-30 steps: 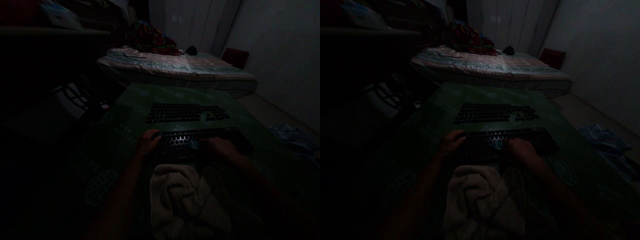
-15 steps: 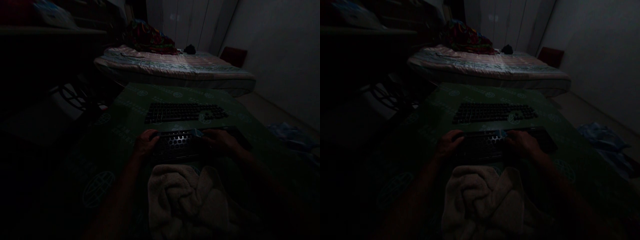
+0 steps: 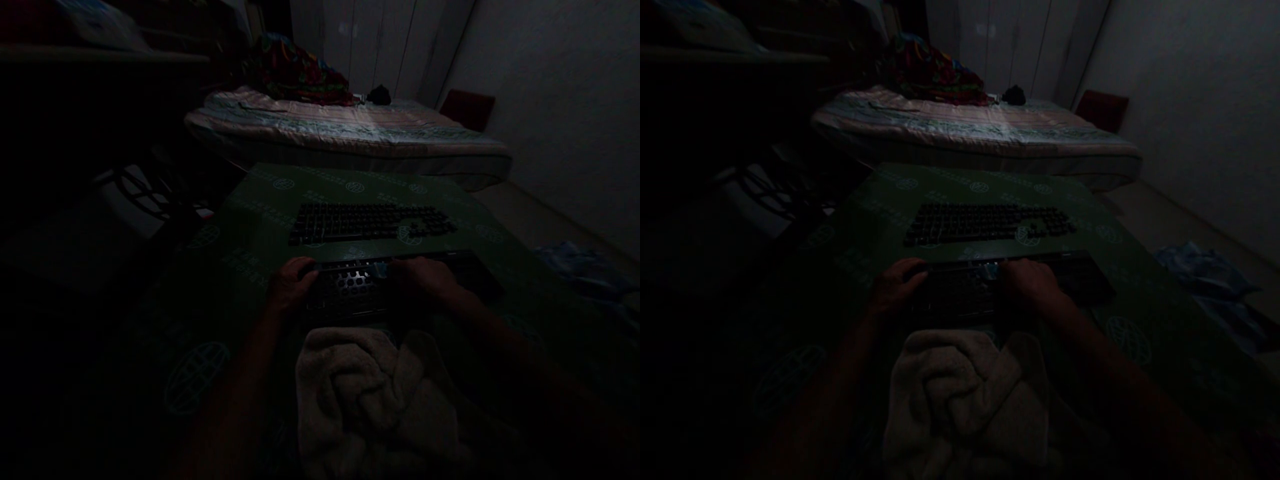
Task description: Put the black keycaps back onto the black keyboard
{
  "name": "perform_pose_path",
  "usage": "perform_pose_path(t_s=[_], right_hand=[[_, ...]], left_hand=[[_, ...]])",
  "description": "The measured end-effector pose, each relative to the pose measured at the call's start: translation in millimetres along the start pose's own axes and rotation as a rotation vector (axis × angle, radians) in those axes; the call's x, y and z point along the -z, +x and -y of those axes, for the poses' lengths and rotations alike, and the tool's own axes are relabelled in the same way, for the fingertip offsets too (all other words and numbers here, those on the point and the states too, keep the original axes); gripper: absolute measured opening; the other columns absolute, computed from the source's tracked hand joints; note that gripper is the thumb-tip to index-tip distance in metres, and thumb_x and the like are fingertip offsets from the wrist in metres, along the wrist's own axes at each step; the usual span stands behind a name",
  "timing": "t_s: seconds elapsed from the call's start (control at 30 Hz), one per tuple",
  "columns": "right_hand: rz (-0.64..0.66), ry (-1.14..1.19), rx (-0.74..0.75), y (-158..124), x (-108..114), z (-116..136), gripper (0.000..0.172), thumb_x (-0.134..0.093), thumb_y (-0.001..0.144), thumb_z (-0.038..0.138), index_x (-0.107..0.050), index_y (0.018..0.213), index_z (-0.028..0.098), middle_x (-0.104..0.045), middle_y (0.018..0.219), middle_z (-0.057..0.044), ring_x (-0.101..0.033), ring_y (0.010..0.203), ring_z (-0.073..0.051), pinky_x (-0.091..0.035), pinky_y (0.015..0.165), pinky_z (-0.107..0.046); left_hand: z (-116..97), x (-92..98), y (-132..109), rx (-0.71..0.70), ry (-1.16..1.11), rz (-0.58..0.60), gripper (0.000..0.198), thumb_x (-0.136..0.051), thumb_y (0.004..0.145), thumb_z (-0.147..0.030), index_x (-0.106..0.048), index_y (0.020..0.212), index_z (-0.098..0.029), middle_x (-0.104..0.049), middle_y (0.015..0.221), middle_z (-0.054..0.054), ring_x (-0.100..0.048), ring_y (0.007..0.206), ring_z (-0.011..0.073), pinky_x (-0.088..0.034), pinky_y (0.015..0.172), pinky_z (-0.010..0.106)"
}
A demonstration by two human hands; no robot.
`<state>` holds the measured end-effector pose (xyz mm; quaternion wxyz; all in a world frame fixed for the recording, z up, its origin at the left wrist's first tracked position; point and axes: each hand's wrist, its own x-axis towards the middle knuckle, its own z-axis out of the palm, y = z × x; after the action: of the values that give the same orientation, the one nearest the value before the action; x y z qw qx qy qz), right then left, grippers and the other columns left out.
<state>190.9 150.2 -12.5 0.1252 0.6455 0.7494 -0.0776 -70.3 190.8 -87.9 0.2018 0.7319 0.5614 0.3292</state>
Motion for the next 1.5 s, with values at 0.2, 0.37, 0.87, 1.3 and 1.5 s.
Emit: perform_pose_path(t_s=[0.2, 0.37, 0.87, 1.3, 1.5], right_hand=[[0.063, 0.079, -0.062, -2.8, -0.3, -3.4, 0.034, -0.035, 0.087, 0.037, -0.058, 0.108, 0.025, -0.065, 0.102, -0.008, -0.061, 0.091, -0.022, -0.042, 0.065, -0.026], [0.085, 0.078, -0.114, -10.4, 2.0, 11.0, 0.034, -0.034, 0.085, 0.033, -0.062, 0.102, 0.020, -0.066, 0.097, -0.012, -0.063, 0.086, -0.024, -0.043, 0.062, -0.028], [0.101, 0.038, -0.007, -10.0, 4.2, -7.4, 0.033, -0.040, 0.084, 0.035, -0.058, 0.110, 0.026, -0.066, 0.101, -0.008, -0.062, 0.087, -0.021, -0.040, 0.063, -0.025], [0.023, 0.220, -0.009, -14.8, 1.3, -33.4, 0.033, -0.041, 0.084, 0.038, -0.064, 0.105, 0.025, -0.068, 0.093, -0.004, -0.062, 0.078, -0.017, -0.040, 0.058, -0.021], [-0.075, 0.284, -0.052, -15.1, -7.4, -30.3, 0.036, -0.041, 0.084, 0.042, -0.061, 0.110, 0.026, -0.068, 0.099, -0.003, -0.062, 0.082, -0.018, -0.041, 0.062, -0.022]], left_hand=[[-1.4, -0.5, -0.9, -0.008, -0.020, -0.012, 0.031, -0.049, 0.074, -0.037, -0.061, 0.097, -0.018, -0.062, 0.105, 0.006, -0.057, 0.097, 0.0194, -0.044, 0.090, 0.033], [-2.2, -0.4, -1.0, 0.003, -0.013, -0.011, 0.032, -0.049, 0.074, -0.038, -0.061, 0.097, -0.019, -0.062, 0.106, 0.005, -0.057, 0.098, 0.0201, -0.044, 0.090, 0.034], [-0.3, -1.3, -0.4, -0.013, -0.011, -0.016, 0.031, -0.050, 0.074, -0.036, -0.062, 0.097, -0.019, -0.062, 0.105, 0.005, -0.057, 0.097, 0.0201, -0.045, 0.089, 0.033], [0.2, -1.9, -1.0, -0.036, -0.032, -0.007, 0.030, -0.050, 0.074, -0.034, -0.061, 0.096, -0.017, -0.062, 0.103, 0.006, -0.058, 0.096, 0.0189, -0.044, 0.089, 0.032], [0.6, -2.8, -1.0, -0.026, -0.024, -0.021, 0.030, -0.050, 0.074, -0.034, -0.061, 0.097, -0.018, -0.062, 0.104, 0.006, -0.057, 0.097, 0.0193, -0.045, 0.089, 0.033]])
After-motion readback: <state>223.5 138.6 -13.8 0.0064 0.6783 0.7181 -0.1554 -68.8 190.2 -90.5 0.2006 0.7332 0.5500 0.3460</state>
